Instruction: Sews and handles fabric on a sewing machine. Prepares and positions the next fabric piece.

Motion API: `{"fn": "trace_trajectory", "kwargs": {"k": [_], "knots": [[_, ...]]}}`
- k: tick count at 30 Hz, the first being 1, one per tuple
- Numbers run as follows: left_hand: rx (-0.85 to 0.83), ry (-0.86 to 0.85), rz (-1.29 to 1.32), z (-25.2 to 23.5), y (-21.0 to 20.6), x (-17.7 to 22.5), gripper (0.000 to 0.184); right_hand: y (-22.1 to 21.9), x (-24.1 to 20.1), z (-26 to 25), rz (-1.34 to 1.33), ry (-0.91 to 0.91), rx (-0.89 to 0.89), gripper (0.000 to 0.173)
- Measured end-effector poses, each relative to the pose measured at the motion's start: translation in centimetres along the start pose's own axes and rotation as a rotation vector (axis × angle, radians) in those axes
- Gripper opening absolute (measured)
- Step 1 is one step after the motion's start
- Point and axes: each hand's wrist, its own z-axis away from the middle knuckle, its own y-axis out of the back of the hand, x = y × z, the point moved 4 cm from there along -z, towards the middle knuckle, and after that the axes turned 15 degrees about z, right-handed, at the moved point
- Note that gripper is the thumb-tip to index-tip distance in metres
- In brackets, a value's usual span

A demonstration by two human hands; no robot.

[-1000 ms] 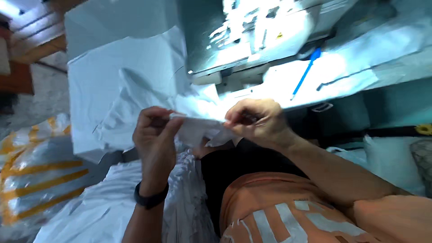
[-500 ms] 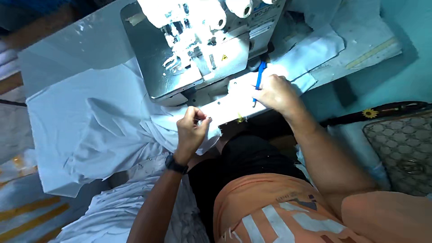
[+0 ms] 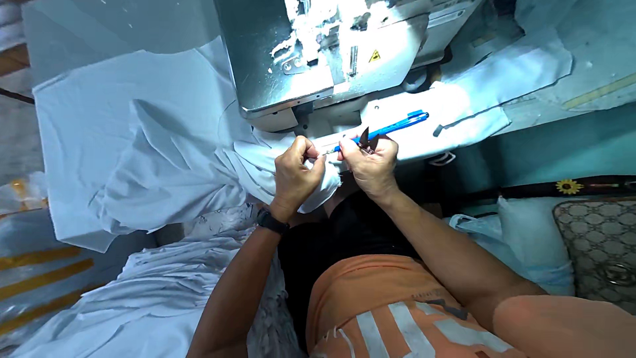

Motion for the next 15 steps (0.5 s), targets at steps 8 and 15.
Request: {"fn": "trace_trajectory", "kwargs": {"k": [8,15], "knots": [[-0.003,-0.023,-0.017,-0.24,-0.06,0.22,0.015,-0.41,0.4,-0.09,0.046,-0.042,0.003,0.006],[-0.011,-0.027,-0.033,-0.24,-0.05,0.3,0.015,-0.58,0.44,-0.07,0.053,-0.028,-0.018,0.005]]}}
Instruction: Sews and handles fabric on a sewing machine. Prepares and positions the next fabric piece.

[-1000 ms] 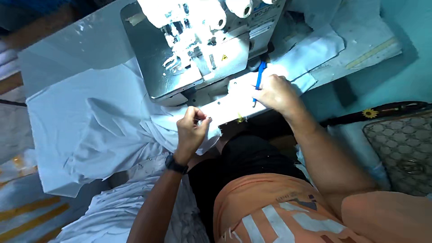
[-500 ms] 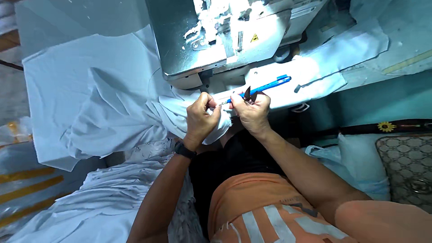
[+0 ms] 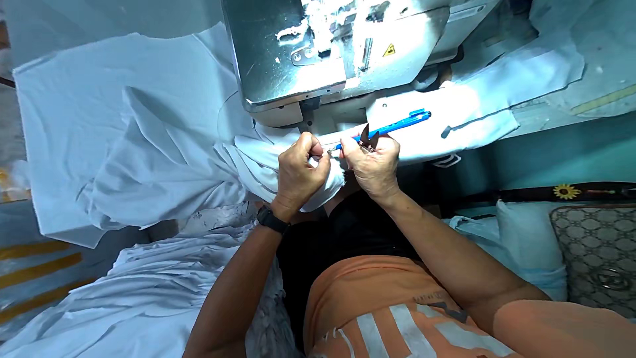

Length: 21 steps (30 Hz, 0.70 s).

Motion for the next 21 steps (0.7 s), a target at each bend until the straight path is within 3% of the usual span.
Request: {"fn": "trace_trajectory", "kwargs": {"k": [6,11,15,16,18,21], "knots": [[0.01,-0.01,0.008,-0.1,0.0,0.2,0.016,-0.1,0.0,0.0,0.027,-0.06,0.045,0.005],[-0.082,-0.022,-0.01,-0.4,0.3,0.3,0.008,2.0,-0.6,-1.2,-0.156,-0.375,0.009,0.013],[-0.43,-0.082,-0.076,-1.2,1.3,0.5,0.038,6.8,-0.3,-2.5,0.213,-0.477,-0.074,0.02],[-0.49,-0.119,-0.108,-1.3,1.4,0.3,0.037,8.0,0.1,-2.9,0.344,-0.511,-0.11,0.024],[-0.528,-0.185,-0.121,-1.4,1.4,0.3,0.017,9.6,0.8,-3.7,0.548,-0.584,-0.2,0.03],[-0.49,-0.241,-0.12,-1.8,2.1,2.1,0.013,9.9,1.2,-5.0,0.634,-0.675,-0.284,0.032]]}}
